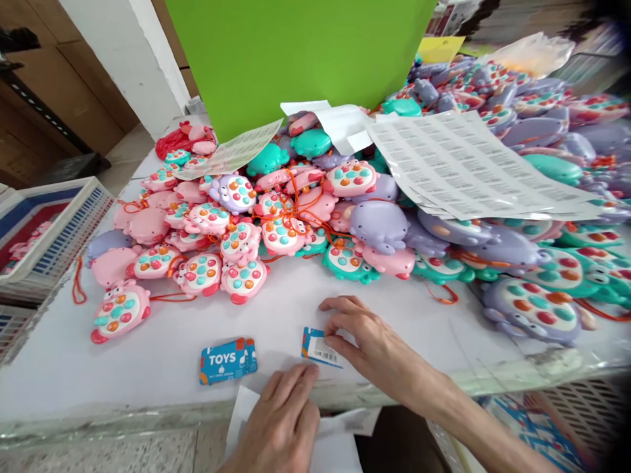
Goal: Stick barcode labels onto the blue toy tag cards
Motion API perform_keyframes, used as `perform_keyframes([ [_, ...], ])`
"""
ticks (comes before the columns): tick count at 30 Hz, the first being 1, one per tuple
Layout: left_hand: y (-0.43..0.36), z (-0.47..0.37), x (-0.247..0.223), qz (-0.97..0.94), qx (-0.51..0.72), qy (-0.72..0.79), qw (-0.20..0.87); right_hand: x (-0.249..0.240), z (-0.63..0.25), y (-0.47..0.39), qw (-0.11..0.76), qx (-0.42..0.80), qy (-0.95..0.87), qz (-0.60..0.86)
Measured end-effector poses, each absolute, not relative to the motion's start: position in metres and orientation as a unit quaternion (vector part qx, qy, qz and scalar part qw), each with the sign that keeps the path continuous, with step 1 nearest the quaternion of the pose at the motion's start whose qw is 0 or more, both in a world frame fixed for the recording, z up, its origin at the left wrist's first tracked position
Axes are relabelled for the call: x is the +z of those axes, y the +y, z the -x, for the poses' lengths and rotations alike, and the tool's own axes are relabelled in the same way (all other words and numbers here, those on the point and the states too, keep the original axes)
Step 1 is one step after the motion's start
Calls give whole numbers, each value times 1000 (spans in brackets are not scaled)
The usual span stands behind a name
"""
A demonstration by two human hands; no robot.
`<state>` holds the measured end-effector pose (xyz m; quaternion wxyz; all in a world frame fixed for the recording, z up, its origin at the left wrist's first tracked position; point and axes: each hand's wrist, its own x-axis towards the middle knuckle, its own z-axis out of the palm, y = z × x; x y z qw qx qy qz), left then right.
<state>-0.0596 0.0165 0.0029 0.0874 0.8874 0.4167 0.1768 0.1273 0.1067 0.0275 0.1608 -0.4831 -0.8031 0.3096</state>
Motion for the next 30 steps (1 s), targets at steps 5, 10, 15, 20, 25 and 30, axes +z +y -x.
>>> perform_keyframes([
  [5, 17, 61, 3, -897, 153, 404, 95, 27, -124, 105, 153, 306, -800, 494],
  [10, 19, 62, 6, -898, 150, 401, 103, 25, -123, 105, 149, 311, -797, 496],
  [15, 19, 61, 5, -892, 153, 412, 108, 22, -123, 104, 158, 307, -798, 494],
  [20, 19, 61, 5, -896, 148, 404, 107, 22, -122, 103, 149, 310, -798, 494],
  [25, 18, 62, 6, -897, 156, 400, 109, 22, -123, 104, 153, 307, -799, 494],
  [30, 18, 60, 8, -896, 162, 399, 103, 20, -123, 104, 158, 305, -800, 492],
])
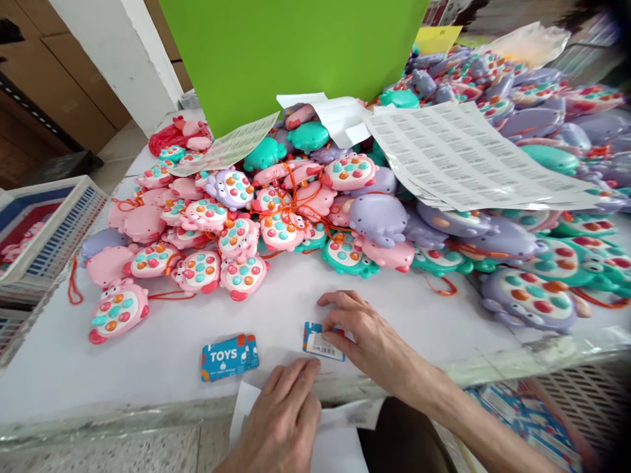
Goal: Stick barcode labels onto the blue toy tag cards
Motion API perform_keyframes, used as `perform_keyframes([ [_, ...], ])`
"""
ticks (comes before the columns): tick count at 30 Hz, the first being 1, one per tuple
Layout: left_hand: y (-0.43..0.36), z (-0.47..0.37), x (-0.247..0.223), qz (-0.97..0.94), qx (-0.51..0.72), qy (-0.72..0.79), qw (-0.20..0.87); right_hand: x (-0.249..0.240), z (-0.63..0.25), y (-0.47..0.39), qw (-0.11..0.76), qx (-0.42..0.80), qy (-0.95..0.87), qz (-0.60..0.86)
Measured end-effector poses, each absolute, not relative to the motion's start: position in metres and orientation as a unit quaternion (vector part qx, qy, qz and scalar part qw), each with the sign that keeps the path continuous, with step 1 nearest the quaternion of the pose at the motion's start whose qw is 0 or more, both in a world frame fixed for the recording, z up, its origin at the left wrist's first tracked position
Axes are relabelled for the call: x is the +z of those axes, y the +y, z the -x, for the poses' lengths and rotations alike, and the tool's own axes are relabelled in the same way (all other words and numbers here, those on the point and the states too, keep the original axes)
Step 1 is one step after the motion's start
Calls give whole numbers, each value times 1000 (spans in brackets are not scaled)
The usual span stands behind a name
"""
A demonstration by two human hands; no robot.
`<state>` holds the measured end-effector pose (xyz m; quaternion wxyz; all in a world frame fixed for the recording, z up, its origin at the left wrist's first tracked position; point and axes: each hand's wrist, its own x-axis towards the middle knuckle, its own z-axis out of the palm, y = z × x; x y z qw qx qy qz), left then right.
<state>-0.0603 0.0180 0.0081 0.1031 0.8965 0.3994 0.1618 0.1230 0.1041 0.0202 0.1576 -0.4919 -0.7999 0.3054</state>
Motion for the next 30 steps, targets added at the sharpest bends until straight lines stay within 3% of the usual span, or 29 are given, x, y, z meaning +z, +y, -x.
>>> perform_keyframes([
  [30, 22, 56, 9, -906, 106, 405, 63, 17, -123, 102, 178, 267, -811, 490],
])
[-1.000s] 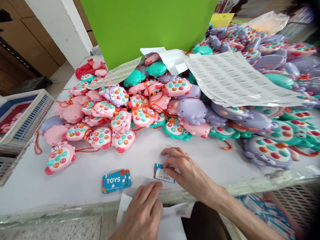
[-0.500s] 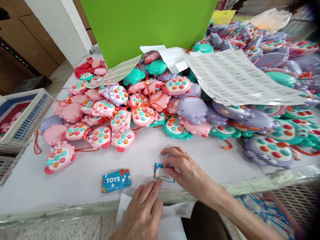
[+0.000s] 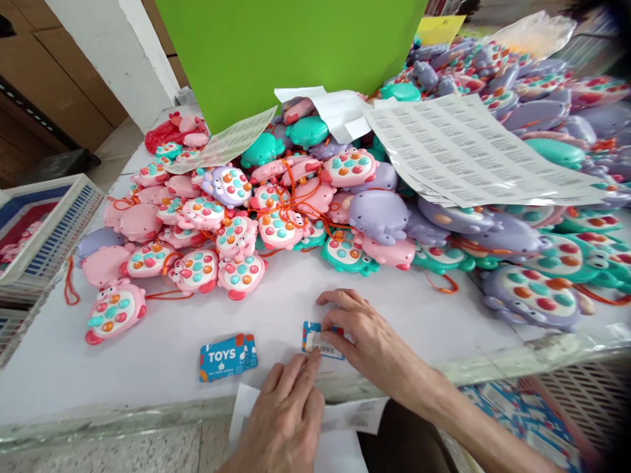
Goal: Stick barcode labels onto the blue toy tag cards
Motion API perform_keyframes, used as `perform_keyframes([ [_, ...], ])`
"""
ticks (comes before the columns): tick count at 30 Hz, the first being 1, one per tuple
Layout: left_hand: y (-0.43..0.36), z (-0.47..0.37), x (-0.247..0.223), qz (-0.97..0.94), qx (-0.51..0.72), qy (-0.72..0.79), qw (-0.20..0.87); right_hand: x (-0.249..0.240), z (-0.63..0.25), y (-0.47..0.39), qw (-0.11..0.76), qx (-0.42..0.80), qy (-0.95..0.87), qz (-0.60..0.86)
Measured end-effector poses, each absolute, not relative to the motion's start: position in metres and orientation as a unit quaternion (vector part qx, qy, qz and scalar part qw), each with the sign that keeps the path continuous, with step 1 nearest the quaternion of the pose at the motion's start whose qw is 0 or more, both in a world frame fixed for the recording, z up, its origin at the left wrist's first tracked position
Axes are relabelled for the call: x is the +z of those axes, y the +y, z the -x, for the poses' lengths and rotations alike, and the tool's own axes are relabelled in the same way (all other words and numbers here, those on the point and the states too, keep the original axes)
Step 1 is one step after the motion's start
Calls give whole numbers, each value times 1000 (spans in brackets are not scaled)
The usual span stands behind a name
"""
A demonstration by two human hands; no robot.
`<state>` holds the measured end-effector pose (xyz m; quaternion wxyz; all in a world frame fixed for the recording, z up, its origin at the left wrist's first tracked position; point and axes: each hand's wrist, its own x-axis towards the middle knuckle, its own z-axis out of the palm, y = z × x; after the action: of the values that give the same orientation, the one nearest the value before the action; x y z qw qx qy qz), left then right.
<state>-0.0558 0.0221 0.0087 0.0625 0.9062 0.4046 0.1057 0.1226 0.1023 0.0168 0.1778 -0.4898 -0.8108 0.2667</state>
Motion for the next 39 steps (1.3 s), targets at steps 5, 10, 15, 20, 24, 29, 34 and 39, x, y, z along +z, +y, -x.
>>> perform_keyframes([
  [5, 23, 51, 8, -916, 113, 385, 29, 17, -122, 101, 168, 264, -812, 493],
  [10, 26, 51, 9, -926, 98, 364, 37, 17, -122, 102, 165, 253, -817, 491],
  [15, 28, 54, 10, -934, 51, 344, 84, 16, -130, 108, 196, 262, -804, 497],
  [20, 26, 53, 7, -919, 73, 370, 118, 8, -124, 109, 215, 185, -812, 509],
  [24, 24, 53, 3, -915, 73, 380, 114, 3, -118, 108, 186, 125, -819, 528],
  [29, 22, 51, 0, -912, 67, 389, 115, -1, -130, 96, 185, 130, -831, 508],
  [34, 19, 49, 3, -900, 59, 407, 143, -4, -137, 83, 205, 114, -818, 525],
  [39, 17, 48, 5, -899, 60, 410, 140, -6, -136, 62, 188, 92, -834, 511],
])
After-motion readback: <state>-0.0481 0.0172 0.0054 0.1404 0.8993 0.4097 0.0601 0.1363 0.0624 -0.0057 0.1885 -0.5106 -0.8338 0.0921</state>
